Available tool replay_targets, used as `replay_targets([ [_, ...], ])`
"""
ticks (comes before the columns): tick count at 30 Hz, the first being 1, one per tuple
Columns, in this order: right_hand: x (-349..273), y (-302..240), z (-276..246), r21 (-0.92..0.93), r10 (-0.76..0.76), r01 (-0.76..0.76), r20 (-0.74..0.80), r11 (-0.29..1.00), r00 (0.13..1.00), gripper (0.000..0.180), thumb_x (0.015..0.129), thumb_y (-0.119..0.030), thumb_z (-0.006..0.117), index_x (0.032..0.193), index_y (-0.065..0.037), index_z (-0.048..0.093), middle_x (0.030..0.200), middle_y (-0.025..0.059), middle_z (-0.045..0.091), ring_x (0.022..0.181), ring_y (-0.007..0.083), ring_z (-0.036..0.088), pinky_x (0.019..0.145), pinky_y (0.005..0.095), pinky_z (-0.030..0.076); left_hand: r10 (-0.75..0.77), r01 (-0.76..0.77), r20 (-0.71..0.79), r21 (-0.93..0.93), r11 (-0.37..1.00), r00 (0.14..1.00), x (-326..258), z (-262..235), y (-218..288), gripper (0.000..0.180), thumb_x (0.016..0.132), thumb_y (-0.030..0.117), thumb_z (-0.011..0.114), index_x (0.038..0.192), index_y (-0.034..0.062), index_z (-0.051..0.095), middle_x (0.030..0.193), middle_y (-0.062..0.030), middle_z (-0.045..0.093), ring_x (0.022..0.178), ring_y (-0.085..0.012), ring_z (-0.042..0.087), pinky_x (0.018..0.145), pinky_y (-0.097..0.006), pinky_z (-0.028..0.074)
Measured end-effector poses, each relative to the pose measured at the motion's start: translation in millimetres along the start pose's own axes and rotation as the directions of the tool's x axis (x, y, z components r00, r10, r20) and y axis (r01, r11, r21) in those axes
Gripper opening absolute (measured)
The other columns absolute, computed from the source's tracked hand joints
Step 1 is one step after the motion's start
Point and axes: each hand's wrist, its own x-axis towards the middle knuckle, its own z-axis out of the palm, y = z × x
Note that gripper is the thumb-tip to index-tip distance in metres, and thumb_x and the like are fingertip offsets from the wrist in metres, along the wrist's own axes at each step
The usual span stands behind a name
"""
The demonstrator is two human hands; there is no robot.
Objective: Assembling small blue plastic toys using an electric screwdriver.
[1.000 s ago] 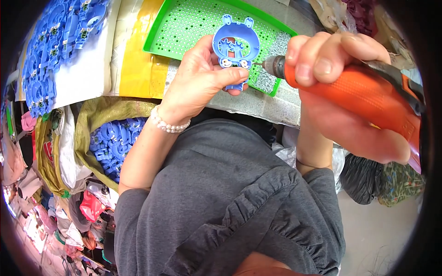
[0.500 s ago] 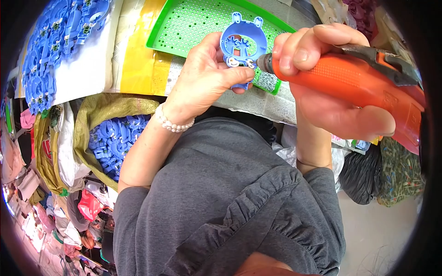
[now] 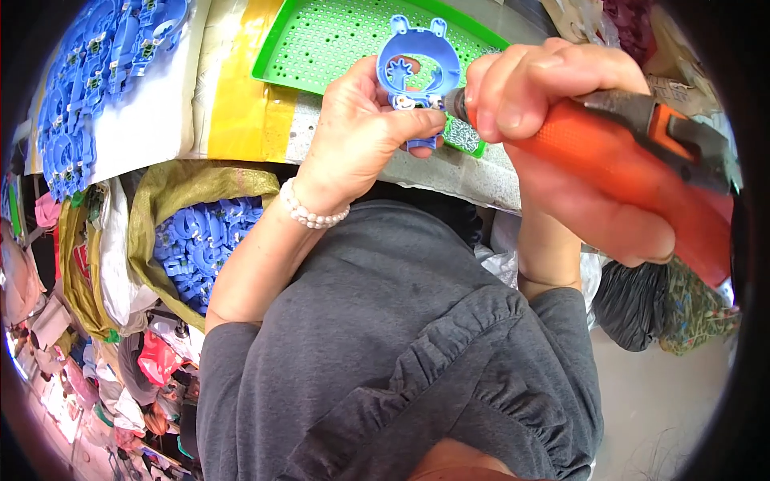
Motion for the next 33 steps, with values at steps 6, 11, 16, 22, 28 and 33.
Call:
replay_targets([
  [6,7.9,-12.5,-17.9,0.086,-0.012,-0.003,0.176,0.996,0.984,0.104,0.07,-0.079,0.056,0.135,0.001,0.039,0.102,0.0056,0.054,0.083,0.0206,0.052,0.074,0.0368,0.039,0.068,-0.068,-0.035,0.013,0.998,0.997,7.9,-12.2,1.7,0.036,0.077,-0.003,0.068,0.108,0.002,0.049,0.085,-0.0069,0.062,0.07,-0.0172,0.065,0.055,-0.027,0.055],
  [11,-24.5,6.4,-15.1,0.028,0.014,-0.008,-0.227,1.0,0.974,0.096,0.074,-0.078,0.049,0.125,0.003,0.048,0.093,0.0103,0.058,0.076,0.0211,0.053,0.071,0.038,0.04,0.065,-0.068,-0.064,-0.03,0.997,0.996,5.1,-14.4,9.7,0.046,0.076,-0.004,0.071,0.114,0.0025,0.046,0.095,-0.0088,0.06,0.072,-0.0212,0.066,0.057,-0.029,0.056],
  [16,-48.9,47.0,-19.2,0.019,0.047,-0.043,-0.468,0.999,0.883,0.084,0.079,-0.073,0.046,0.113,0.003,0.055,0.081,0.0107,0.06,0.07,0.0224,0.057,0.07,0.0378,0.044,0.051,-0.054,-0.048,-0.053,0.997,0.998,2.9,-15.8,7.9,0.047,0.076,-0.005,0.07,0.115,0.0029,0.046,0.097,-0.0088,0.059,0.075,-0.0216,0.066,0.061,-0.03,0.056],
  [22,-53.4,56.1,-19.5,-0.016,0.095,-0.125,-0.557,0.992,0.825,0.077,0.079,-0.069,0.049,0.109,0.002,0.056,0.076,0.0107,0.059,0.066,0.0228,0.057,0.067,0.0377,0.046,0.052,-0.049,0.053,-0.047,0.998,0.997,-0.6,-17.2,6.1,0.04,0.079,0.001,0.068,0.116,0.0022,0.052,0.11,-0.0157,0.062,0.085,-0.021,0.067,0.068,-0.03,0.054],
  [28,-56.5,60.5,-19.6,-0.015,0.11,-0.144,-0.572,0.989,0.813,0.076,0.08,-0.068,0.049,0.108,0.002,0.057,0.075,0.011,0.059,0.065,0.0233,0.057,0.066,0.0379,0.046,0.084,-0.084,0.07,-0.01,0.996,0.994,-0.7,-19.7,2.8,0.038,0.081,0.002,0.068,0.115,0.0039,0.052,0.107,-0.0152,0.064,0.082,-0.0211,0.068,0.064,-0.029,0.055],
  [33,-55.6,63.3,-19.2,-0.013,0.105,-0.137,-0.576,0.991,0.811,0.075,0.08,-0.067,0.049,0.106,0.002,0.057,0.074,0.0108,0.059,0.064,0.0233,0.057,0.066,0.0379,0.046,0.007,-0.007,0.015,0.053,0.999,1.0,-3.4,-17.0,8.5,0.04,0.081,0.005,0.07,0.117,0.0058,0.052,0.106,-0.0126,0.064,0.077,-0.0198,0.068,0.053,-0.023,0.053],
])
